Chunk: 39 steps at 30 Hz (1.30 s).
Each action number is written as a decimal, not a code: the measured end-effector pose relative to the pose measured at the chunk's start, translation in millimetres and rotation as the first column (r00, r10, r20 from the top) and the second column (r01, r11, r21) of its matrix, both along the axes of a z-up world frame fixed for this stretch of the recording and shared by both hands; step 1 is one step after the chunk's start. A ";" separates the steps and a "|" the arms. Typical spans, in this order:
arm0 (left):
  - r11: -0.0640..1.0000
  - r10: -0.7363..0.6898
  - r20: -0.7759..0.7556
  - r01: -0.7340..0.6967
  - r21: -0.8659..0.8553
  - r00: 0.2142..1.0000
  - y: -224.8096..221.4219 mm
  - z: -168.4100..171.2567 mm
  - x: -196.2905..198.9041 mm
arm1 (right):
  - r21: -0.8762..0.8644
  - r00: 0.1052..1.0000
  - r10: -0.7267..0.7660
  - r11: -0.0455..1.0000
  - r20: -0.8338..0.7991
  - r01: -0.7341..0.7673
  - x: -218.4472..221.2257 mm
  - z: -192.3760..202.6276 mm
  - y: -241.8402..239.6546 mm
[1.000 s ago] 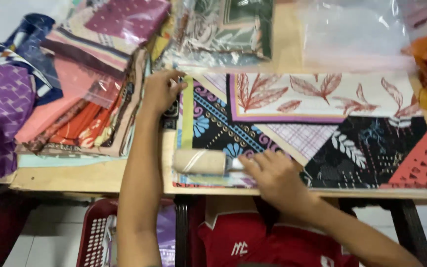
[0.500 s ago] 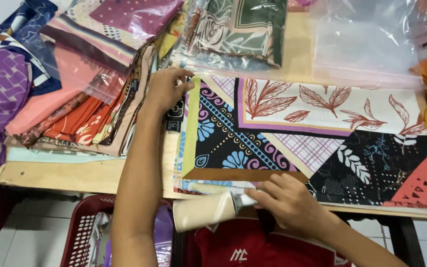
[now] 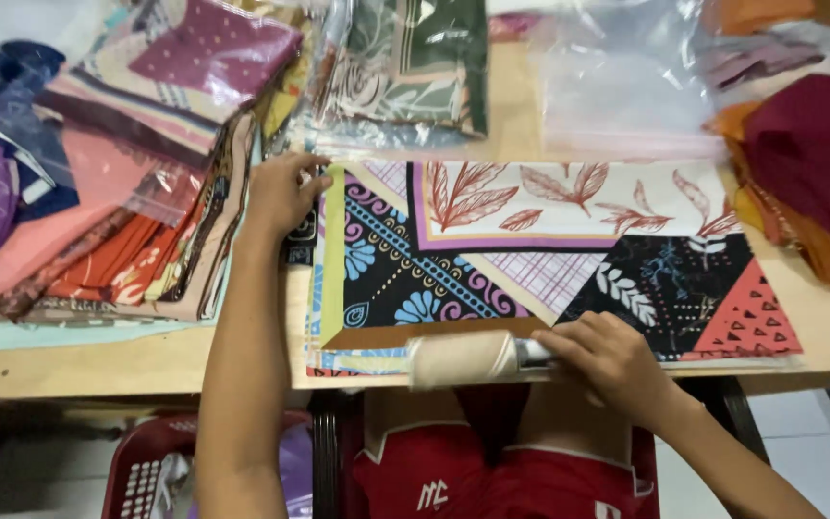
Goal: Using a lint roller to remove debris from a patterned fabric scarf
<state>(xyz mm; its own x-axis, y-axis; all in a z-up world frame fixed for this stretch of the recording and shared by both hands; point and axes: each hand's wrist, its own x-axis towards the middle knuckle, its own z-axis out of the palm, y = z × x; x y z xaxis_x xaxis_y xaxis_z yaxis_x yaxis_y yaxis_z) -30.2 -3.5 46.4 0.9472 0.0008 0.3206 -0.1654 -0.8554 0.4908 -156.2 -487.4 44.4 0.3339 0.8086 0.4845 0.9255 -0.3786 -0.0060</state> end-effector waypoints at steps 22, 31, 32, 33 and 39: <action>0.999 -0.005 0.105 0.002 0.036 0.994 9.2 -25.8 9.4 | -0.080 0.953 -0.301 0.951 -0.020 0.299 -20.8 -29.2 -100.1; 0.998 0.063 0.019 -0.062 -0.012 0.998 0.0 -10.0 2.7 | -0.018 0.975 -0.214 0.977 -0.062 0.213 -23.0 -30.3 -130.7; 0.997 0.075 -0.014 -0.076 -0.010 0.997 -0.7 -9.1 2.3 | 0.018 0.933 -0.356 0.934 -0.051 0.357 -19.3 -31.6 -136.3; 0.996 0.088 -0.046 -0.089 -0.008 0.995 -1.3 -8.4 2.1 | 0.056 0.871 -0.489 0.869 -0.045 0.491 -15.3 -33.1 -141.9; 0.997 0.080 -0.054 -0.081 -0.008 0.995 0.4 -10.0 6.3 | 0.064 0.922 -0.380 0.921 -0.068 0.384 -20.0 -26.7 -152.3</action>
<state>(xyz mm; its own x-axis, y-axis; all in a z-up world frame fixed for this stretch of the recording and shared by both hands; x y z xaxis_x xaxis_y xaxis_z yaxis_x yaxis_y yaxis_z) -23.9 -3.1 36.4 0.9598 0.0808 0.2689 -0.0694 -0.8597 0.5061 -176.3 -639.8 17.7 0.6374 0.5767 0.5109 0.7081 -0.6999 -0.0934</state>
